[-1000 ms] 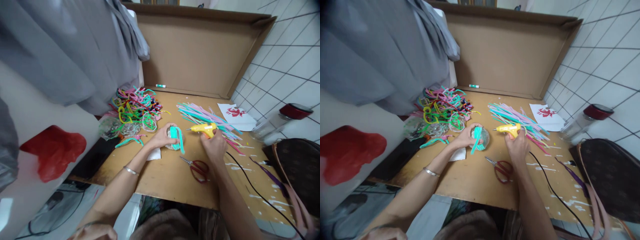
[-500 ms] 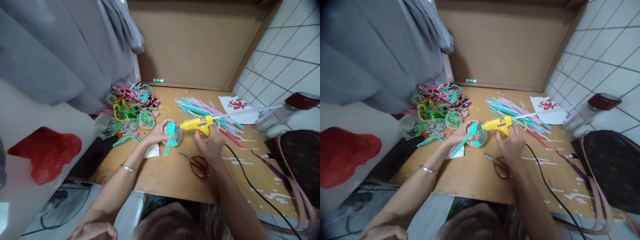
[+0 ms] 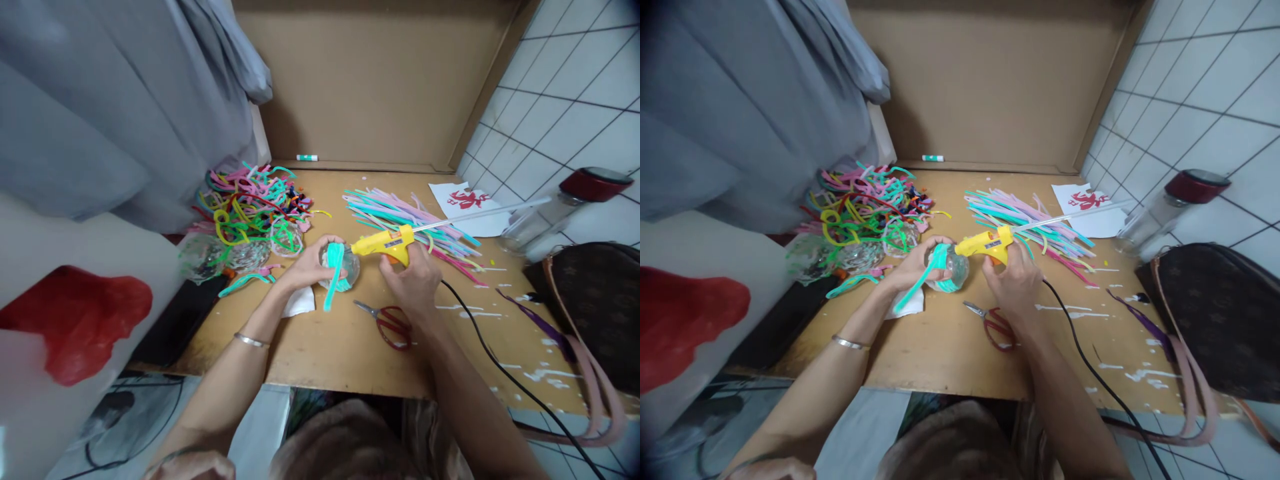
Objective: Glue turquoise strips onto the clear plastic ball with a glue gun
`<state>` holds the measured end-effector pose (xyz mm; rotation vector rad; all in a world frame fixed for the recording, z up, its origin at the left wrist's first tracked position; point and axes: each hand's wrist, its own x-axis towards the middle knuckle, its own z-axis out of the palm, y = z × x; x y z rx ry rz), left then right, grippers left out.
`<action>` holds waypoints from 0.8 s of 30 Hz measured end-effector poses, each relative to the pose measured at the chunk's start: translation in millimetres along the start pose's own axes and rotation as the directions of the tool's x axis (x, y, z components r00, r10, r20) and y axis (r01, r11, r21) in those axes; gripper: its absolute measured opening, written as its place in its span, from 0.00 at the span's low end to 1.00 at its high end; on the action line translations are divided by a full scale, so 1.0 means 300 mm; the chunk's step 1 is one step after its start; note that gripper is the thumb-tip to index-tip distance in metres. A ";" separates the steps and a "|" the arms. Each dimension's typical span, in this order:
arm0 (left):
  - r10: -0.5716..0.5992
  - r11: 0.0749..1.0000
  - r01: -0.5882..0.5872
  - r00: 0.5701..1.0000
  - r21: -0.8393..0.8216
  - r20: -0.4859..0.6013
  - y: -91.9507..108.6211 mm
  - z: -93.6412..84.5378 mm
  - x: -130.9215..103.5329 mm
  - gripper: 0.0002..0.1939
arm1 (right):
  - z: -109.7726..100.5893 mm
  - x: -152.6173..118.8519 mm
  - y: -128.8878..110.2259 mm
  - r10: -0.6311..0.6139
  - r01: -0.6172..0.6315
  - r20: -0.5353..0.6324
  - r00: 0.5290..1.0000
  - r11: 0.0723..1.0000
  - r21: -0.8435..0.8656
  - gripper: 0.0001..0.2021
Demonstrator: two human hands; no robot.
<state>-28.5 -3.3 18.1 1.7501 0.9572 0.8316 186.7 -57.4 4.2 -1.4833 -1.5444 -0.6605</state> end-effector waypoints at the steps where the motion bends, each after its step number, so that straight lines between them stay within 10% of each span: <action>1: -0.005 1.000 0.005 1.000 -0.020 0.001 0.002 0.001 -0.001 0.35 | 0.001 -0.001 0.000 0.002 -0.002 0.004 1.000 1.000 0.000 0.10; 24: -0.007 0.983 0.002 1.000 -0.183 -0.028 -0.022 0.006 -0.003 0.19 | -0.002 0.001 -0.014 0.130 -0.136 0.092 0.987 0.989 0.058 0.09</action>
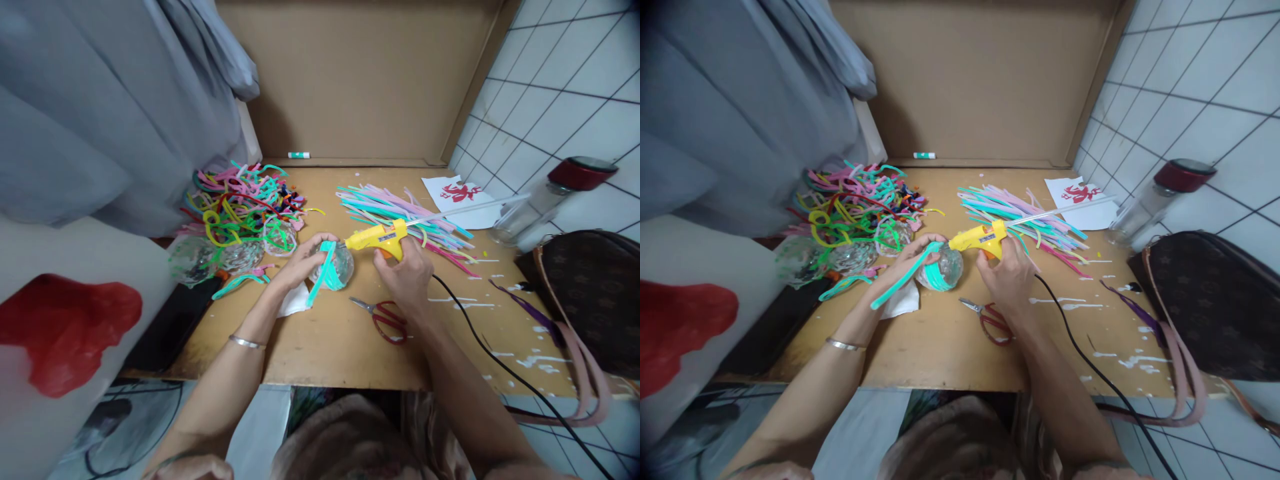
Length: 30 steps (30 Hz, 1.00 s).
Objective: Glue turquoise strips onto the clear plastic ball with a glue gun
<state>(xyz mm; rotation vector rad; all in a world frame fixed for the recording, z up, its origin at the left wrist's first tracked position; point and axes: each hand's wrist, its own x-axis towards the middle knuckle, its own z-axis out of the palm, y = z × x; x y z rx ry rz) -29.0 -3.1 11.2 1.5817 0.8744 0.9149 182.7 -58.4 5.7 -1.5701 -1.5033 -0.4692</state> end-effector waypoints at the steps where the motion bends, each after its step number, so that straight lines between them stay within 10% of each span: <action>1: 0.002 1.000 -0.002 1.000 -0.003 -0.002 -0.001 -0.001 0.000 0.19 | 0.000 0.000 0.000 -0.008 0.008 -0.002 1.000 1.000 0.003 0.09; 30: 0.003 1.000 -0.002 0.999 -0.016 0.038 -0.007 -0.011 0.000 0.18 | -0.011 -0.006 0.000 -0.069 0.066 0.056 0.996 0.997 0.045 0.09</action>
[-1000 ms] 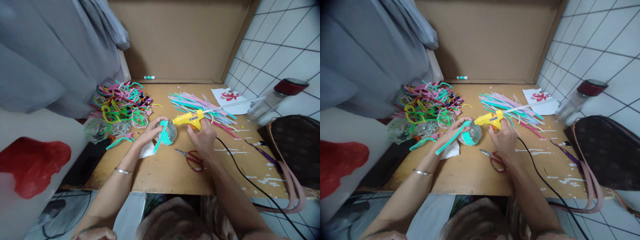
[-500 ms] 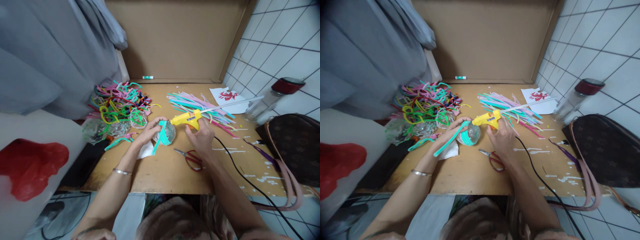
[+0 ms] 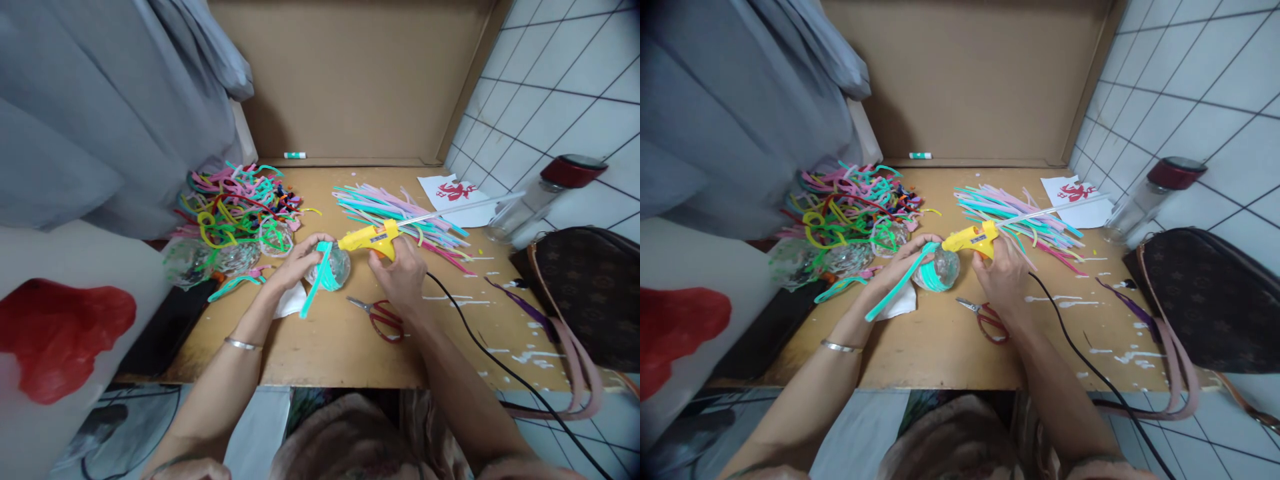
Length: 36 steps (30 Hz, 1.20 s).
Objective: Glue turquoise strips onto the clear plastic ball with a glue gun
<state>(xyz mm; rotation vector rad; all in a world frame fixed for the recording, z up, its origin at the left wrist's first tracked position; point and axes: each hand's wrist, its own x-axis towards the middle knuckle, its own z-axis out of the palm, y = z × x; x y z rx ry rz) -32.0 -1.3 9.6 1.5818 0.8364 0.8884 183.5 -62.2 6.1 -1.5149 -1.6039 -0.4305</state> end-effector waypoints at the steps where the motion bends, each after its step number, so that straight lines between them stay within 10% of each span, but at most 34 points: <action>1: 0.003 1.000 -0.003 1.000 -0.002 -0.002 0.001 0.001 -0.001 0.18 | 0.000 0.000 0.000 -0.003 0.003 0.000 1.000 1.000 0.000 0.09; 36: 0.004 1.000 -0.004 1.000 -0.003 0.004 -0.002 0.004 0.000 0.19 | -0.008 0.001 0.002 -0.099 0.100 -0.069 0.993 0.995 0.003 0.11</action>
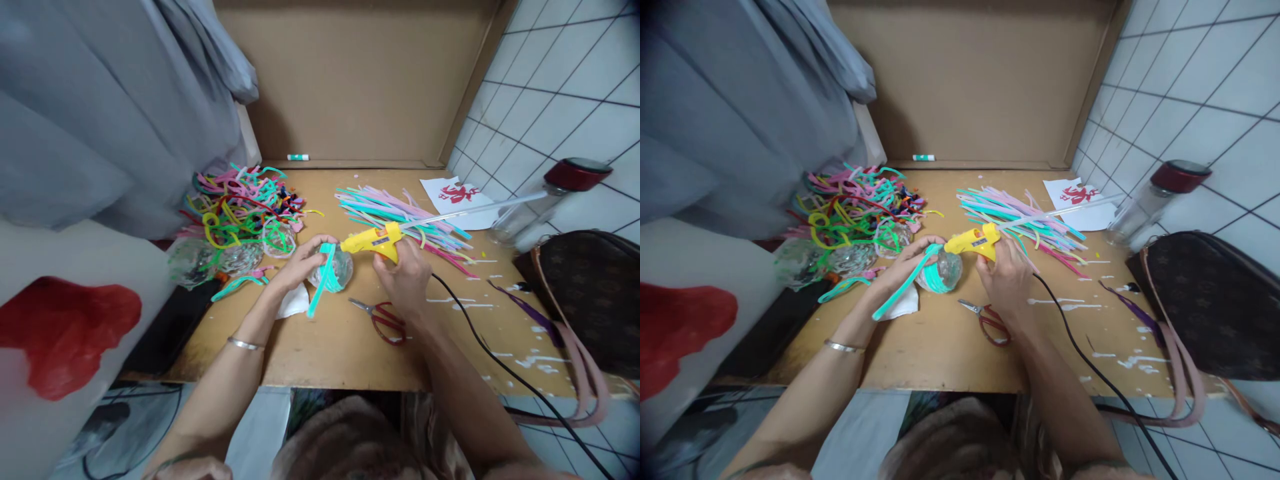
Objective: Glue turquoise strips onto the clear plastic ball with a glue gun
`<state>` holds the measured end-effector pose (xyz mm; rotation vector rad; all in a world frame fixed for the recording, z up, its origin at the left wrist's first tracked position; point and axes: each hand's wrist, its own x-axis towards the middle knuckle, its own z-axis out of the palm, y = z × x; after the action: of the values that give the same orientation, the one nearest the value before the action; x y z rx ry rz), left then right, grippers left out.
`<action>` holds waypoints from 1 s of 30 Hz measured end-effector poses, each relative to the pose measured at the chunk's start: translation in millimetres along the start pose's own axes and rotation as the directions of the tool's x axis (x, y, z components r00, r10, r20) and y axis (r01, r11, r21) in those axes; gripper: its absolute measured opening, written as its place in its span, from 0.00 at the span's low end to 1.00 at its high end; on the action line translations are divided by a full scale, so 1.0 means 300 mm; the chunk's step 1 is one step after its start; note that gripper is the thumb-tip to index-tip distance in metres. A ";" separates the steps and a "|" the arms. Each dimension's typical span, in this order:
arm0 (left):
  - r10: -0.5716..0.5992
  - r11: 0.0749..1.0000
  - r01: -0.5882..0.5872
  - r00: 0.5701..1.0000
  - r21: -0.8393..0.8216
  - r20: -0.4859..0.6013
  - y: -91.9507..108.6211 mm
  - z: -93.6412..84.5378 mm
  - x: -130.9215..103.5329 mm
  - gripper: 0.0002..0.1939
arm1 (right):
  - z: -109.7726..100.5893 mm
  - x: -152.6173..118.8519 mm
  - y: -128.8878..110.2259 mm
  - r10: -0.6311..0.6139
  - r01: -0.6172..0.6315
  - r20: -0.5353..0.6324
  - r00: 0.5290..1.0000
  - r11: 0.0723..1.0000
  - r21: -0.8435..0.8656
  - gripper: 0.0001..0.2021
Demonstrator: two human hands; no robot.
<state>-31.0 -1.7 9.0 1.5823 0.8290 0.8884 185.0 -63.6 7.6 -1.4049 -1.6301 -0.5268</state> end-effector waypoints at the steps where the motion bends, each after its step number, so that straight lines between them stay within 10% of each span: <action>1: -0.002 1.000 0.002 1.000 -0.004 -0.005 0.000 0.001 -0.001 0.18 | 0.000 0.001 -0.001 -0.002 0.002 -0.002 1.000 1.000 0.003 0.11; 30: -0.001 1.000 0.001 1.000 0.027 -0.005 0.002 -0.001 -0.002 0.18 | -0.009 0.003 -0.002 -0.083 0.081 -0.020 0.996 0.993 -0.083 0.11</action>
<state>-31.3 -2.1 9.5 1.6041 0.8485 0.8841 185.5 -65.3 9.9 -1.3906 -1.6696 -0.6622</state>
